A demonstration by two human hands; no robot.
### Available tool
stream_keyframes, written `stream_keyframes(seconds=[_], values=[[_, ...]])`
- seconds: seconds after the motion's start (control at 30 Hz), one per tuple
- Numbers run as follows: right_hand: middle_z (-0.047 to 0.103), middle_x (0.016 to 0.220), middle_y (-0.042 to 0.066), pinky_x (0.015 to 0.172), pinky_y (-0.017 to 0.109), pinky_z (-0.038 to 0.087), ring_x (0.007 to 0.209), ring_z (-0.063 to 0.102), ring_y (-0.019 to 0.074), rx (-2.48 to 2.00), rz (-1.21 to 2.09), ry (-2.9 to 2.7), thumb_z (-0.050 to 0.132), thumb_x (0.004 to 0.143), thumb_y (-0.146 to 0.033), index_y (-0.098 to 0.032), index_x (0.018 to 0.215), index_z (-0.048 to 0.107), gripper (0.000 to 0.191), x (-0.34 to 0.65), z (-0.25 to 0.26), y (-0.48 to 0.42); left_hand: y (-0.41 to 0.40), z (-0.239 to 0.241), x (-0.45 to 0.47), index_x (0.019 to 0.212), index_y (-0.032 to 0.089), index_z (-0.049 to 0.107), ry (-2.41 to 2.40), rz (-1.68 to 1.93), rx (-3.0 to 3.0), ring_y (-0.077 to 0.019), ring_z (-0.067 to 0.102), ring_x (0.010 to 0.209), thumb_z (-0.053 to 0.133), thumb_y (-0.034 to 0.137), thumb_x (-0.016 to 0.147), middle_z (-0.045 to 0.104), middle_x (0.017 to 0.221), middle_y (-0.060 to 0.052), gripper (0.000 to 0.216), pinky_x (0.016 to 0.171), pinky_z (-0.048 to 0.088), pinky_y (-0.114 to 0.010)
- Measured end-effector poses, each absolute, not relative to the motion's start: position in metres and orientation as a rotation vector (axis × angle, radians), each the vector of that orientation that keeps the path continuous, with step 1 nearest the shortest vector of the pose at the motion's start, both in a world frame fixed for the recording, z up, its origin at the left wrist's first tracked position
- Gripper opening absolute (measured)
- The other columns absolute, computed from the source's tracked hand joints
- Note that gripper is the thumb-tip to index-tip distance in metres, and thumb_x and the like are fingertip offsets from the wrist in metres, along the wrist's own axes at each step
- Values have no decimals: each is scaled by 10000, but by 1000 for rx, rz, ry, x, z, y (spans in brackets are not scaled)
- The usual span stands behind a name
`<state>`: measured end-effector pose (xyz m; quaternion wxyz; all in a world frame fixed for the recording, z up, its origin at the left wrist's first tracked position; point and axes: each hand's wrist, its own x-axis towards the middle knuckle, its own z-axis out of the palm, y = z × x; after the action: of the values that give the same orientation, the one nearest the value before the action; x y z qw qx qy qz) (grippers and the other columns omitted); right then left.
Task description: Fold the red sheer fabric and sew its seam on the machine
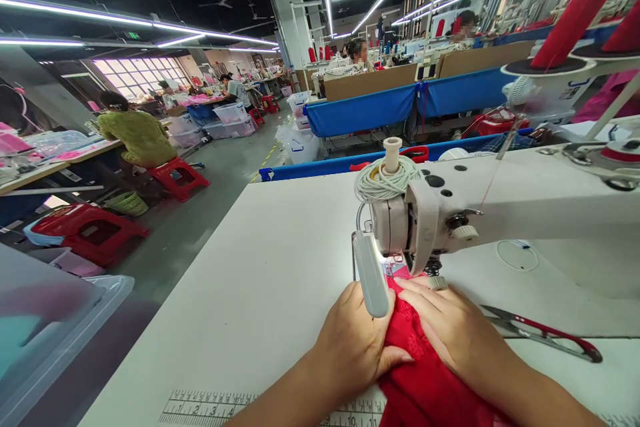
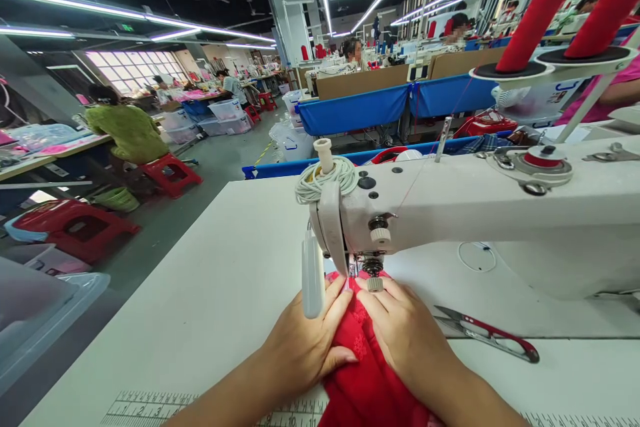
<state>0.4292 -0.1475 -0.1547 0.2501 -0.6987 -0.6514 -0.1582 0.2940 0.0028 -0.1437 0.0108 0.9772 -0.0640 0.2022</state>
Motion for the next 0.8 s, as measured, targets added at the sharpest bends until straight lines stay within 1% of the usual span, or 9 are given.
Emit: stream_keyframes(seconds=[0.07,0.13,0.23,0.33,0.47,0.57,0.73,0.8], values=[[705,1027,119,717,357,559,819,648,238,-1906,-437,-1752,313,830,-46,-76,1052,665,417,428,-153,-147,3,-143,293,1150,107,572,-185,614,3062,-276,586,884,56,666,926,620,1009,-160,793,747,498,-398],[709,1004,118,684,344,556,779,646,231,-1906,-437,-1738,311,826,-46,-80,1028,672,416,428,-152,-147,3,-142,293,1120,112,590,-174,611,3069,-270,585,845,87,671,927,622,969,-150,777,723,498,-389],[707,1012,118,664,327,549,784,647,229,-1911,-438,-1742,306,824,-45,-87,1005,678,416,427,-151,-146,3,-143,292,1080,109,612,-185,613,3094,-270,584,840,70,663,928,614,1016,-174,789,725,493,-396],[705,1022,117,689,331,544,835,648,241,-1909,-467,-1761,297,833,-40,-84,1004,677,419,427,-151,-146,3,-143,292,1094,108,612,-194,601,3120,-280,583,869,77,658,932,601,1064,-191,784,751,484,-416],[709,1009,108,718,340,534,832,644,241,-1871,-496,-1773,297,854,-45,-87,997,675,407,428,-152,-148,3,-144,292,1079,110,618,-198,631,3116,-282,584,879,84,660,932,604,1063,-188,781,742,485,-409],[707,1014,111,720,345,532,832,642,245,-1872,-493,-1772,307,839,-44,-87,991,676,401,429,-153,-148,3,-144,292,1067,111,622,-200,642,3124,-277,583,876,85,655,934,599,1086,-190,775,749,477,-405],[700,1047,119,670,337,537,798,642,238,-1887,-442,-1759,303,824,-45,-83,986,676,409,429,-153,-148,3,-147,291,1067,118,622,-176,650,3128,-278,574,896,73,661,927,591,1106,-188,785,793,456,-415],[700,1043,122,684,348,540,827,644,250,-1889,-442,-1759,298,830,-49,-82,982,678,411,429,-153,-148,2,-147,292,1054,119,624,-171,673,3116,-274,573,887,76,665,926,597,1094,-182,784,788,458,-408]])
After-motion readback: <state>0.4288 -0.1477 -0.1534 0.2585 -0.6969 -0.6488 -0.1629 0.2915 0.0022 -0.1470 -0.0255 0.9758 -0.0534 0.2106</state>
